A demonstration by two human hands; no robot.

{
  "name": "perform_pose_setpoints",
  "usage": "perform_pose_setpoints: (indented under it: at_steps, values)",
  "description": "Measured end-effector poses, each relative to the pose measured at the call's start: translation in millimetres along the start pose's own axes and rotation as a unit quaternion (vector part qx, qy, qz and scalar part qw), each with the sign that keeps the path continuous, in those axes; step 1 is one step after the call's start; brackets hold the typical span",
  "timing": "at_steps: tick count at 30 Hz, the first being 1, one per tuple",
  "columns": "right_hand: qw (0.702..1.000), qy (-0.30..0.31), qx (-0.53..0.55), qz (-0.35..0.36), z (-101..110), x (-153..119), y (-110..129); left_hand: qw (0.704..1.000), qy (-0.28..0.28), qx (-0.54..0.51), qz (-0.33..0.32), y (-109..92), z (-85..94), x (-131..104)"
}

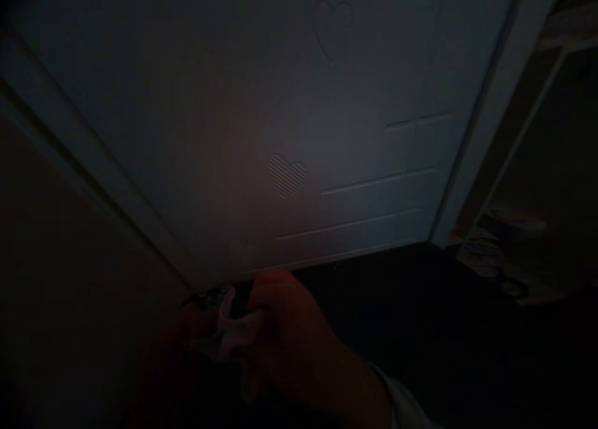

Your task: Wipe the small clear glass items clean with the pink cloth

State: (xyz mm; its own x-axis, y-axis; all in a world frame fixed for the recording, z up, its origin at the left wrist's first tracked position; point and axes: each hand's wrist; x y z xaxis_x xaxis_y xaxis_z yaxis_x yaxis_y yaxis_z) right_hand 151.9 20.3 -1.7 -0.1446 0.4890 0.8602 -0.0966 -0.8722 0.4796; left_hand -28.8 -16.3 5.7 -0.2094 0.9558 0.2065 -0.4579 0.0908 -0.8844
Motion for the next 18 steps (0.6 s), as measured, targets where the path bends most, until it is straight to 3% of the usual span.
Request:
perform_pose_setpoints:
  at_steps: [2,7,11,18]
  values:
    - [0.999,0.001,-0.014,0.032,0,0,-1,1.000,0.002,0.011,-0.014,0,-2.1,-1]
    - [0.997,0.062,-0.040,0.022,3,2,-2,0.999,0.001,0.036,-0.007,1,-6.1,2]
    - [0.991,0.093,-0.080,0.061,3,-1,-8,0.999,0.033,0.022,0.007,-4,-5.3,9]
    - [0.976,0.111,-0.137,0.127,-1,-5,-16,0.990,0.081,0.017,0.116,-2,-5.3,20]
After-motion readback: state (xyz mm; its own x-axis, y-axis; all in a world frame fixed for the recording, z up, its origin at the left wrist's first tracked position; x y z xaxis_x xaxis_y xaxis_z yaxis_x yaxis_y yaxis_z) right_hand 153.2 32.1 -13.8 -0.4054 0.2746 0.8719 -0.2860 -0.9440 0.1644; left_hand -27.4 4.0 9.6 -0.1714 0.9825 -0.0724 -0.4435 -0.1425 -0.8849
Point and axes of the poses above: each hand's wrist, its own x-axis towards the middle knuckle, its own z-axis out of the back of the hand, y = z × x, and after that the axes turned 4 degrees about z, right-handed
